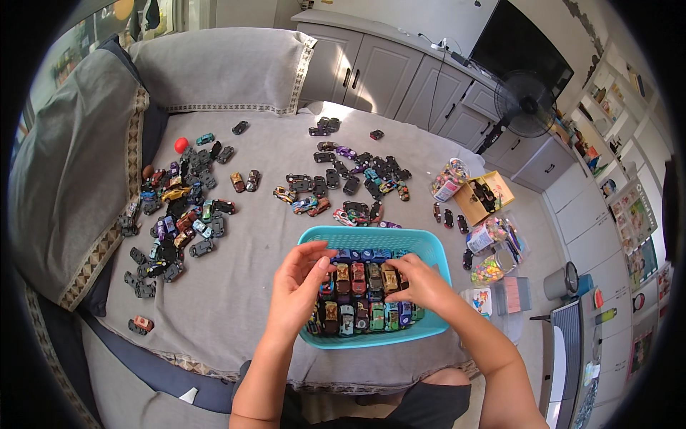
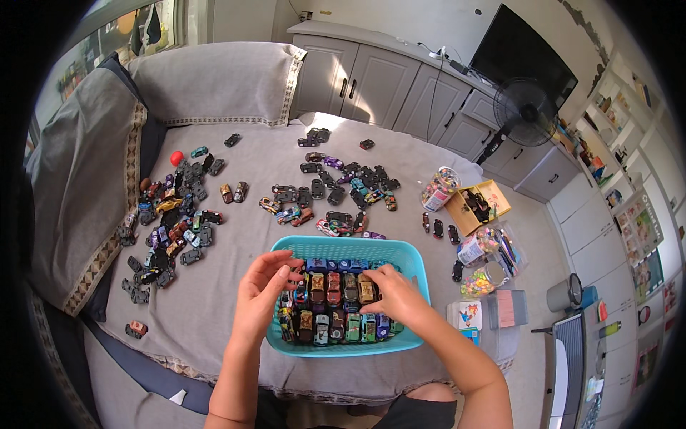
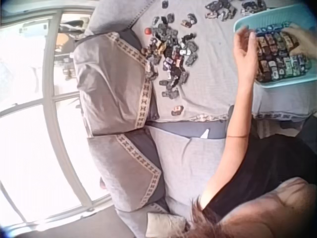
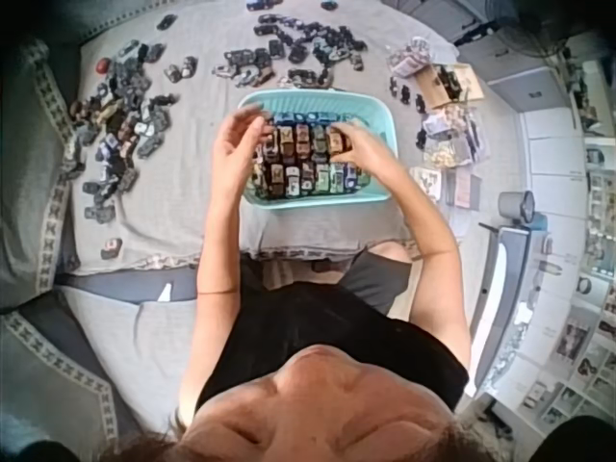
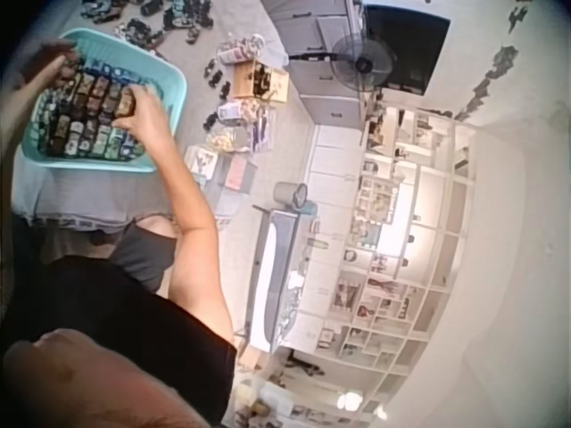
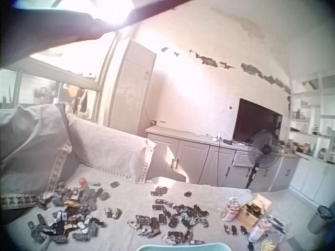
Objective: The person sits at a table and organizes a large collection of toy cars. They pick up individual cars from a pile on the table and place them into a light blue plastic basket, arranging them in rows. The person continues this process, filling the basket with the toys.
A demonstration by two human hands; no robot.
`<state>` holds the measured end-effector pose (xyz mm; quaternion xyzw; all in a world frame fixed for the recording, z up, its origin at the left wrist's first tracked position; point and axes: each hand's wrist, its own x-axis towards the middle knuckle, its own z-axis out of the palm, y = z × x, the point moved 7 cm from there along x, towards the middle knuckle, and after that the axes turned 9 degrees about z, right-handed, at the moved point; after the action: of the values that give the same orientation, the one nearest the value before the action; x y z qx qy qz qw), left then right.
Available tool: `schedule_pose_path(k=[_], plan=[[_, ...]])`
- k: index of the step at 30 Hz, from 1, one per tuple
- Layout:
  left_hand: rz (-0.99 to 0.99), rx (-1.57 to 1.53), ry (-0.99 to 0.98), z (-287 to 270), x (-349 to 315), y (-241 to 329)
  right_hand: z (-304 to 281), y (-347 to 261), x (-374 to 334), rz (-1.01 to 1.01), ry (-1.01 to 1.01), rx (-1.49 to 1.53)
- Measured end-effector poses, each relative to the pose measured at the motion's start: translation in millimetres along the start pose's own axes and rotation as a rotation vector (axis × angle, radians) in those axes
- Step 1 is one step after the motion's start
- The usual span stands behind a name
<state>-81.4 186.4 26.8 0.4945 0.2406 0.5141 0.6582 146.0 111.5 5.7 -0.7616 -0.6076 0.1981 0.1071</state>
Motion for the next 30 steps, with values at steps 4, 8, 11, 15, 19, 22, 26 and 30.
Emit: schedule_pose_path(k=[4, 8, 11, 15, 19, 22, 26, 30], plan=[[0.006, -0.003, 0.026, -3, 0, 0, -4, 3, 3, 0.075, -0.031, 0.113], [0.008, -0.013, 0.062, -4, 2, 1, 1, 7, 5, 0.028, -0.014, 0.145], [0.038, -0.031, 0.107, -10, 3, 4, -12, 0, 1, 0.062, 0.011, 0.148], [0.07, 0.011, 0.279, -49, 9, 1, -43, -15, 5, 0.023, 0.159, 0.379], [0.173, 0.591, 0.427, -102, 20, -11, -76, -12, 14, -0.006, 0.353, 0.512], [0.241, 1.216, 0.498, -172, 23, -40, -83, -7, 32, -0.048, 0.364, 0.601], [-0.056, 1.558, 0.581, -221, 41, -39, -82, 10, 66, -0.012, 0.312, 0.651], [-0.264, 1.59, 0.601, -238, 61, -51, -71, 21, 118, 0.049, 0.137, 0.611]])
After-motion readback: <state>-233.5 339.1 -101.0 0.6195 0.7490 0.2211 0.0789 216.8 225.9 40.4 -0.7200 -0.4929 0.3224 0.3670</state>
